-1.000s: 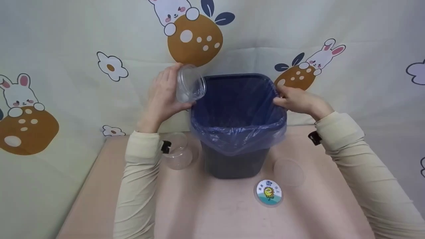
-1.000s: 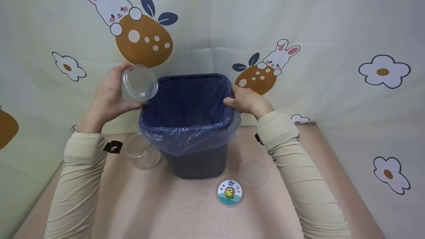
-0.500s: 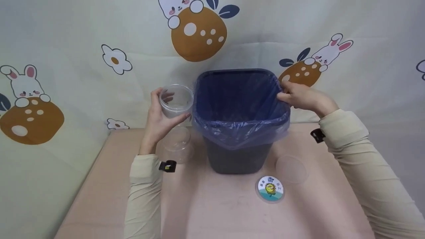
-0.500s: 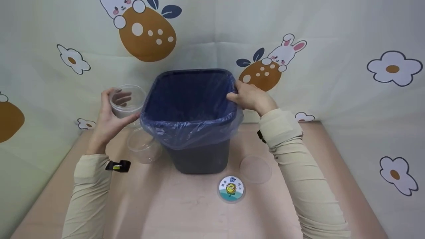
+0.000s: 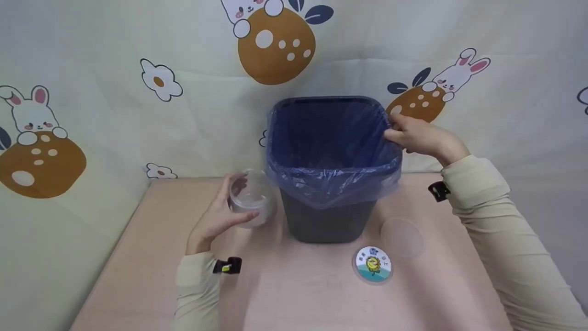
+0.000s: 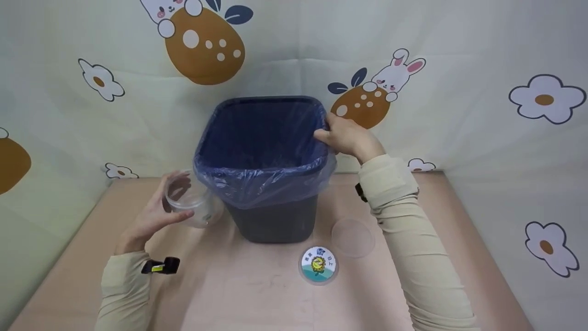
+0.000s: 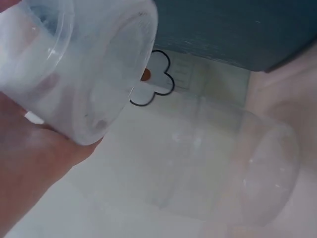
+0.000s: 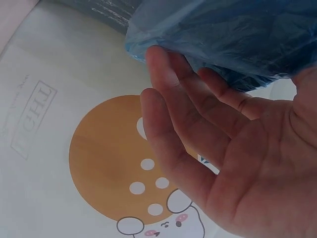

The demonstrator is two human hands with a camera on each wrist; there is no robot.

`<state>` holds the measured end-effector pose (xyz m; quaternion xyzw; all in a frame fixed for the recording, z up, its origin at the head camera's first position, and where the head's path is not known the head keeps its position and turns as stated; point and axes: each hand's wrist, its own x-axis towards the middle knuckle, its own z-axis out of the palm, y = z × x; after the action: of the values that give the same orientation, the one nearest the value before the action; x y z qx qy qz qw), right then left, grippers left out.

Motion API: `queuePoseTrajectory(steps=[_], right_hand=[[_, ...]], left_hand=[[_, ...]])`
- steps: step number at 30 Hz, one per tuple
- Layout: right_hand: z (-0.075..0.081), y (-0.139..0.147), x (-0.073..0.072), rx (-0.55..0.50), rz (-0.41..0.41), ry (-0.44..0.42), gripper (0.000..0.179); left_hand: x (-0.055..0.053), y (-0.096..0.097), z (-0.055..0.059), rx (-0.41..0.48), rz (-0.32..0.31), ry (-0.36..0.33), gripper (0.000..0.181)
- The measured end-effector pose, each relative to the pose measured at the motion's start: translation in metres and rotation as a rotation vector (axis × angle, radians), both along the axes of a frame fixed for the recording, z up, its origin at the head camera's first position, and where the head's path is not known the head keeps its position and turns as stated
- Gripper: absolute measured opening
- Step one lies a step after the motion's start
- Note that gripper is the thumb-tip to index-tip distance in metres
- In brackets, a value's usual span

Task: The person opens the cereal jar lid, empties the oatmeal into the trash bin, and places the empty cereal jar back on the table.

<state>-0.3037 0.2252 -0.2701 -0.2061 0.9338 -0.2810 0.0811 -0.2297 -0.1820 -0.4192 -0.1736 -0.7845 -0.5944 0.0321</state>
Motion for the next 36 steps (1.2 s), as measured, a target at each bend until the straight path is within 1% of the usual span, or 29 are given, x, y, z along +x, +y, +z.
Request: queuePoseTrajectory(steps=[4,5,7,11,13,16,20,22,24,27,31,36], right_hand=[[-0.002,-0.003,0.0,-0.039,0.004,-0.026,0.032],[-0.002,-0.004,-0.001,-0.048,0.006,-0.033,0.034],[-0.004,-0.006,-0.002,-0.058,0.01,-0.04,0.035],[-0.007,-0.011,-0.006,-0.078,0.021,-0.067,0.038],[-0.008,-0.012,-0.008,-0.089,0.026,-0.083,0.04],[-0.009,-0.011,-0.01,-0.111,0.035,-0.11,0.042],[-0.01,-0.007,-0.011,-0.143,0.038,-0.128,0.043],[-0.01,-0.005,-0.011,-0.157,0.025,-0.128,0.043],[-0.011,-0.003,-0.012,-0.173,0.007,-0.122,0.041],[-0.014,-0.001,-0.013,-0.222,-0.009,-0.118,0.037],[-0.02,0.002,-0.014,-0.294,-0.024,-0.128,0.032],[-0.024,0.009,-0.015,-0.306,-0.068,-0.103,0.025]], left_hand=[[0.013,-0.001,-0.022,-0.068,-0.127,-0.021,0.087],[0.015,-0.002,-0.027,-0.086,-0.153,-0.023,0.087],[0.02,-0.003,-0.037,-0.108,-0.184,-0.044,0.09],[0.025,-0.008,-0.053,-0.084,-0.214,-0.111,0.093],[0.026,-0.011,-0.06,-0.07,-0.216,-0.139,0.095],[0.025,-0.013,-0.068,-0.059,-0.223,-0.165,0.093],[0.022,-0.014,-0.074,-0.083,-0.234,-0.201,0.091],[0.02,-0.013,-0.075,-0.081,-0.245,-0.212,0.089],[0.018,-0.011,-0.075,-0.078,-0.24,-0.21,0.09],[0.016,-0.01,-0.074,-0.087,-0.211,-0.183,0.089],[0.015,-0.005,-0.074,-0.121,-0.16,-0.142,0.088],[0.014,0.002,-0.072,-0.15,-0.121,-0.13,0.089]])
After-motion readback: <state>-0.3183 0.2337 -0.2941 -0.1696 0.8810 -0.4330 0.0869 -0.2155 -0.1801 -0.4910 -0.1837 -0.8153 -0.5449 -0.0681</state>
